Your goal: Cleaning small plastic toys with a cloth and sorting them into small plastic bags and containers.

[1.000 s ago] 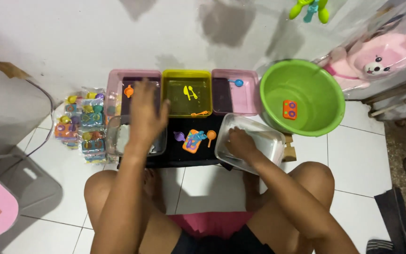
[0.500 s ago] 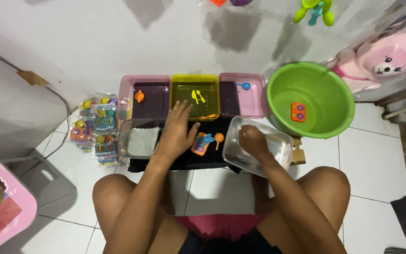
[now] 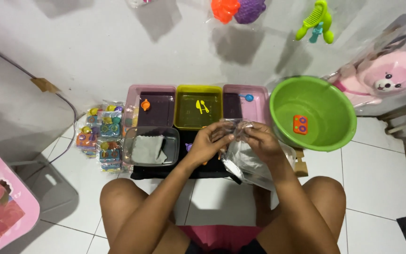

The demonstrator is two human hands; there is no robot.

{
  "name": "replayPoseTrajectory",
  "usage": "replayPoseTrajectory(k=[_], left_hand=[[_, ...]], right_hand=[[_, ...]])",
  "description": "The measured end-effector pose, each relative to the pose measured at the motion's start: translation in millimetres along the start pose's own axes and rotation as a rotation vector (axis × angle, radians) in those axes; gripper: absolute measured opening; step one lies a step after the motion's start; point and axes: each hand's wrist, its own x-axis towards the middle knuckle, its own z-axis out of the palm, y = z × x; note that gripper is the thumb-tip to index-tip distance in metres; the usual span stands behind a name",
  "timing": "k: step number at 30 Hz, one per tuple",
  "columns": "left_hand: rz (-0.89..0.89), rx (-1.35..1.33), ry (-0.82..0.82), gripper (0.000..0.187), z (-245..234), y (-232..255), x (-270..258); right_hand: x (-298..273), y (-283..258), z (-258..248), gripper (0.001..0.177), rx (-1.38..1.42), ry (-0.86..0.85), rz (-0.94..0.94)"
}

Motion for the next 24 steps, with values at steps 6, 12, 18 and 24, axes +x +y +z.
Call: replayPoseTrajectory(k=[6,12,18,24], left_hand=[[-0.083,-0.234,0.275,0.024,-6,11,17],[-0.056,-0.213,0.315,0.02,-10,25,21],[-0.053,-0.182,0.24,0.024,-22,35,18],[0.067,-0.343,0.408,0.019,-58,71,17]], right_hand=[[30,23,-14,0.078,0.067,-0.167,0.118],[27,26,-1,0.027,-0.292,-0.007,-0.072],[33,33,-10,0.034,-0.142,0.108,-0.075],[54,122,-61,0.004,-1.081,-0.152,-0.504]])
